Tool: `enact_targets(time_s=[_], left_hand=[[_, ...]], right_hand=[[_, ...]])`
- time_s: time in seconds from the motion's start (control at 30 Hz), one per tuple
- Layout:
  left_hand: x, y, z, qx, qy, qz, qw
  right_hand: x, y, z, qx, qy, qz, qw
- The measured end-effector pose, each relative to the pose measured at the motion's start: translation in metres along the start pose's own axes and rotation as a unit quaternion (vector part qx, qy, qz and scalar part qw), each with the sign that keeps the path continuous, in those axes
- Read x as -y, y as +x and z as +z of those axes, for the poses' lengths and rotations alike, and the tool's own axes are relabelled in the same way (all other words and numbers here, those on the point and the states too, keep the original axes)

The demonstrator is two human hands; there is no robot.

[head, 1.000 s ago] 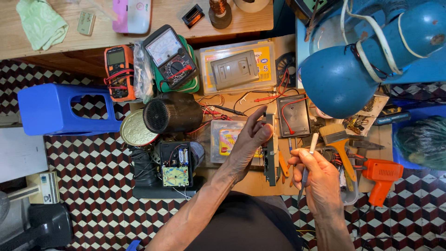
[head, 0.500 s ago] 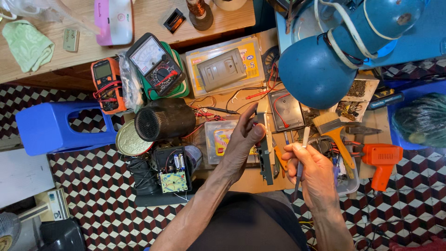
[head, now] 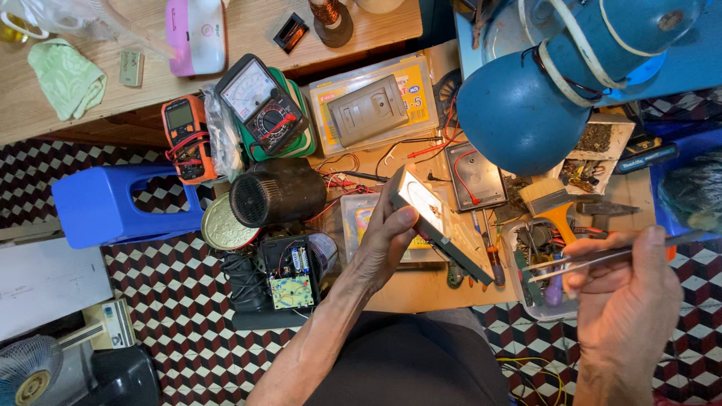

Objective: The person cleans a small analog meter using a brush and a screwdriver. They brush the face and edges of the meter, then use the screwdriver to scrape or adjust parts of the meter's surface.

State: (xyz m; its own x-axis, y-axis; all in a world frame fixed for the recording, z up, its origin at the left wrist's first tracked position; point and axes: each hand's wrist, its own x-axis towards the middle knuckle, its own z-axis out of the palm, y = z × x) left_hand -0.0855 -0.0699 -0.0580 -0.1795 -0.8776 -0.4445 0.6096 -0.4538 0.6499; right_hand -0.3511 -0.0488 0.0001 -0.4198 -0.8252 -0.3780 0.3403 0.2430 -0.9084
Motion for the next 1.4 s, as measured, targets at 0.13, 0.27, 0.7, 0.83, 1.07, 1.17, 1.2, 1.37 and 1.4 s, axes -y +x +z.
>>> enact_targets(time_s=[0.13, 0.27, 0.7, 0.83, 1.07, 1.17, 1.2, 1.37, 1.4], left_hand=[[-0.001, -0.002, 0.007, -0.006, -0.018, 0.028, 0.999], [0.0, -0.002, 0.011, -0.003, -0.03, 0.047, 0.998], [0.012, -0.002, 0.003, -0.057, -0.06, 0.024, 0.996], [0.016, -0.001, 0.001, -0.051, -0.074, 0.023, 0.996], [0.021, 0.001, -0.004, -0.058, -0.06, 0.017, 0.996], [0.023, 0.002, -0.004, -0.064, -0.063, 0.021, 0.996], [0.023, 0.002, -0.005, -0.067, -0.061, 0.018, 0.996], [0.025, 0.003, -0.007, -0.088, -0.037, 0.021, 0.995], [0.025, 0.003, -0.008, -0.09, -0.034, 0.016, 0.995]], right_hand=[[0.012, -0.01, 0.008, 0.077, 0.095, -0.029, 0.992], [0.003, -0.025, 0.03, 0.118, 0.086, -0.073, 0.987], [-0.011, -0.035, 0.064, 0.104, 0.028, -0.068, 0.992], [-0.009, -0.034, 0.069, 0.092, -0.011, -0.069, 0.993], [-0.011, -0.036, 0.079, 0.109, -0.133, -0.117, 0.978], [-0.017, -0.034, 0.081, 0.125, -0.167, -0.132, 0.969], [-0.02, -0.034, 0.082, 0.132, -0.173, -0.139, 0.966], [-0.032, -0.033, 0.083, 0.169, -0.201, -0.16, 0.952], [-0.033, -0.032, 0.083, 0.177, -0.218, -0.171, 0.944]])
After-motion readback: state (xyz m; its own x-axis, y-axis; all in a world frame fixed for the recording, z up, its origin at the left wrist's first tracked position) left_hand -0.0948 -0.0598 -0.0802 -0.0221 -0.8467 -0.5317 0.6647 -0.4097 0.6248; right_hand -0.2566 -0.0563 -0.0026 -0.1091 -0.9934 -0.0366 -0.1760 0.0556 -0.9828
